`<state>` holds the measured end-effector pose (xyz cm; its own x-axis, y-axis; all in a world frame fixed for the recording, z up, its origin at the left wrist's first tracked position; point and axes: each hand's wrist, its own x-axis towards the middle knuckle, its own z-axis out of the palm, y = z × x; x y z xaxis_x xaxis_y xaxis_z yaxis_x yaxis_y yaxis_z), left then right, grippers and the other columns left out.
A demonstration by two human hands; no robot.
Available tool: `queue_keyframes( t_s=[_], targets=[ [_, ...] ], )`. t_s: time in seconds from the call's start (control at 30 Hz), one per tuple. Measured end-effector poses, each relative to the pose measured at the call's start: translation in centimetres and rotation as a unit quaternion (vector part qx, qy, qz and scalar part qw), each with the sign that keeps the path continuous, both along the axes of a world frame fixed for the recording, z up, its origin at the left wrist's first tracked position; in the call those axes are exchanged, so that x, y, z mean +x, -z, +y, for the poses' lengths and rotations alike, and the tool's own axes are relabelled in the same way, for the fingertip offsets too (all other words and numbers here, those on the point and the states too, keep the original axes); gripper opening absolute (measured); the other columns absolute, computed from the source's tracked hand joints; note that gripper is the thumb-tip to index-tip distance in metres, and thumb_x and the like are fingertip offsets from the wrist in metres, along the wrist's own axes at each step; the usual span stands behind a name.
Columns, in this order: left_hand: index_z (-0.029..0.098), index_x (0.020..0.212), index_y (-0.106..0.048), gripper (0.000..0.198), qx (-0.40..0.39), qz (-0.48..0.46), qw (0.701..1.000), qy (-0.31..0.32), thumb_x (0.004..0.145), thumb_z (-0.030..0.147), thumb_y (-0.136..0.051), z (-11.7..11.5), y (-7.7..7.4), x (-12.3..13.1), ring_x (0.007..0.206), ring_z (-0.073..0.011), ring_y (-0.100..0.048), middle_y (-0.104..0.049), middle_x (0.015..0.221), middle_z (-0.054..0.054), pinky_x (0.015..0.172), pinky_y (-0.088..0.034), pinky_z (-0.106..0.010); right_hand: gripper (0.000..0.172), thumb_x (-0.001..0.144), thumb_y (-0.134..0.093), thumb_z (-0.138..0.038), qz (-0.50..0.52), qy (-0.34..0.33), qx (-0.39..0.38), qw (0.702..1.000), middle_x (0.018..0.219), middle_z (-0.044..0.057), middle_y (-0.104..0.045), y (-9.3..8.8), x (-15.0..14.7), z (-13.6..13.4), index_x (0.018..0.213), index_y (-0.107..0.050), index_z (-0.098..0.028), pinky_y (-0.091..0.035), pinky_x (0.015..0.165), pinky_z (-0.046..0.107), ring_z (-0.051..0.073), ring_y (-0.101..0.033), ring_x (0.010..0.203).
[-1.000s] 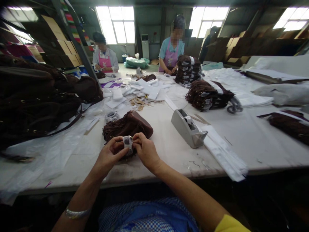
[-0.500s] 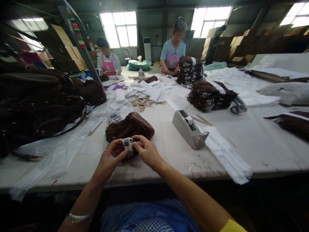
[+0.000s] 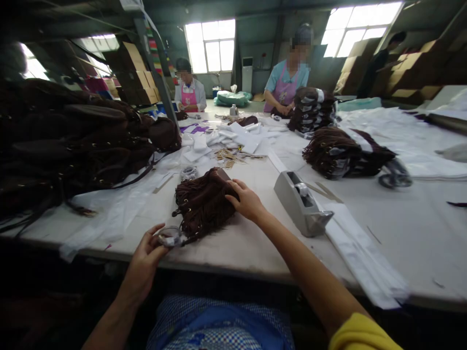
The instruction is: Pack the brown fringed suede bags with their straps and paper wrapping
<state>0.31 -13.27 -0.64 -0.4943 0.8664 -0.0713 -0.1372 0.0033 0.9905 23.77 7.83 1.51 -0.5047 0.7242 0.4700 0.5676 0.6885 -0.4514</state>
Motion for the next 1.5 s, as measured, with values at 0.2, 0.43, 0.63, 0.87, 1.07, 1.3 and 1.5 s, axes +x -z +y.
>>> queue_keyframes(
  t_s=[0.2,0.43,0.63,0.87,1.07,1.3,1.5],
  targets=[
    [0.031,0.141,-0.044,0.064,-0.016,0.049,0.996,-0.079,0.082,0.04,-0.07,-2.1,2.3,0.8,0.13,-0.0275,-0.051,-0.045,0.148,-0.009,0.106,-0.045,-0.041,0.045,0.094,-0.049,-0.026,-0.025,0.082,-0.034,0.996,0.125,0.013,-0.066,3.1,0.3,-1.2,0.138,-0.054,-0.017,-0.051,0.098,0.042,0.029,-0.066,0.11],
    [0.019,0.133,-0.053,0.058,0.044,0.241,0.968,-0.051,0.079,0.036,-0.069,4.9,2.7,-5.8,0.123,-0.0262,-0.057,-0.056,0.137,-0.012,0.104,-0.047,-0.039,0.041,0.093,-0.051,-0.029,-0.001,0.055,-0.061,0.997,0.12,0.015,-0.066,2.1,1.7,-10.7,0.132,-0.059,-0.015,-0.057,0.087,0.038,0.025,-0.071,0.092],
    [0.016,0.133,-0.055,0.055,0.065,0.388,0.906,-0.157,0.082,0.033,-0.066,8.1,-1.3,-10.8,0.132,-0.0283,-0.046,-0.052,0.141,-0.016,0.102,-0.046,-0.039,0.024,0.098,-0.05,-0.031,0.036,-0.006,-0.021,0.999,0.104,0.007,-0.073,0.0,5.3,-14.6,0.108,-0.071,-0.026,-0.057,0.086,0.035,0.023,-0.071,0.095],
    [0.023,0.126,-0.06,0.046,-0.02,0.327,0.945,-0.005,0.09,0.052,-0.057,-1.0,0.3,-1.9,0.084,-0.0225,-0.07,-0.071,0.1,-0.007,0.072,-0.055,-0.031,0.058,0.089,-0.062,-0.038,0.109,0.007,-0.149,0.983,0.133,0.012,-0.062,1.8,4.4,-5.7,0.143,-0.048,-0.024,-0.058,0.091,0.044,0.028,-0.068,0.108],
    [0.019,0.15,-0.036,0.085,-0.049,0.362,0.931,0.03,0.08,0.051,-0.072,0.5,1.4,0.2,0.134,-0.0335,-0.048,-0.049,0.147,-0.017,0.11,-0.039,-0.048,0.057,0.085,-0.064,-0.034,0.145,-0.051,-0.255,0.955,0.118,0.009,-0.07,2.3,1.7,-4.1,0.139,-0.052,-0.021,-0.061,0.078,0.036,0.021,-0.074,0.08],
    [0.026,0.154,-0.025,0.087,0.074,0.203,0.967,0.137,0.082,0.039,-0.073,6.9,0.5,-0.7,0.14,-0.024,-0.041,-0.043,0.153,-0.009,0.118,-0.031,-0.04,0.046,0.08,-0.071,-0.04,0.207,0.042,-0.3,0.93,0.106,0.009,-0.072,2.2,4.6,-8.4,0.119,-0.058,-0.019,-0.061,0.076,0.036,0.023,-0.074,0.079],
    [0.022,0.14,-0.048,0.065,0.035,0.168,0.974,0.146,0.083,0.041,-0.071,7.9,2.0,0.2,0.135,-0.0255,-0.047,-0.054,0.143,-0.009,0.117,-0.032,-0.041,0.072,0.074,-0.077,-0.036,0.216,0.057,-0.286,0.932,0.133,0.011,-0.06,3.0,5.1,-9.4,0.139,-0.048,-0.024,-0.06,0.087,0.041,0.024,-0.071,0.094]
  ],
)
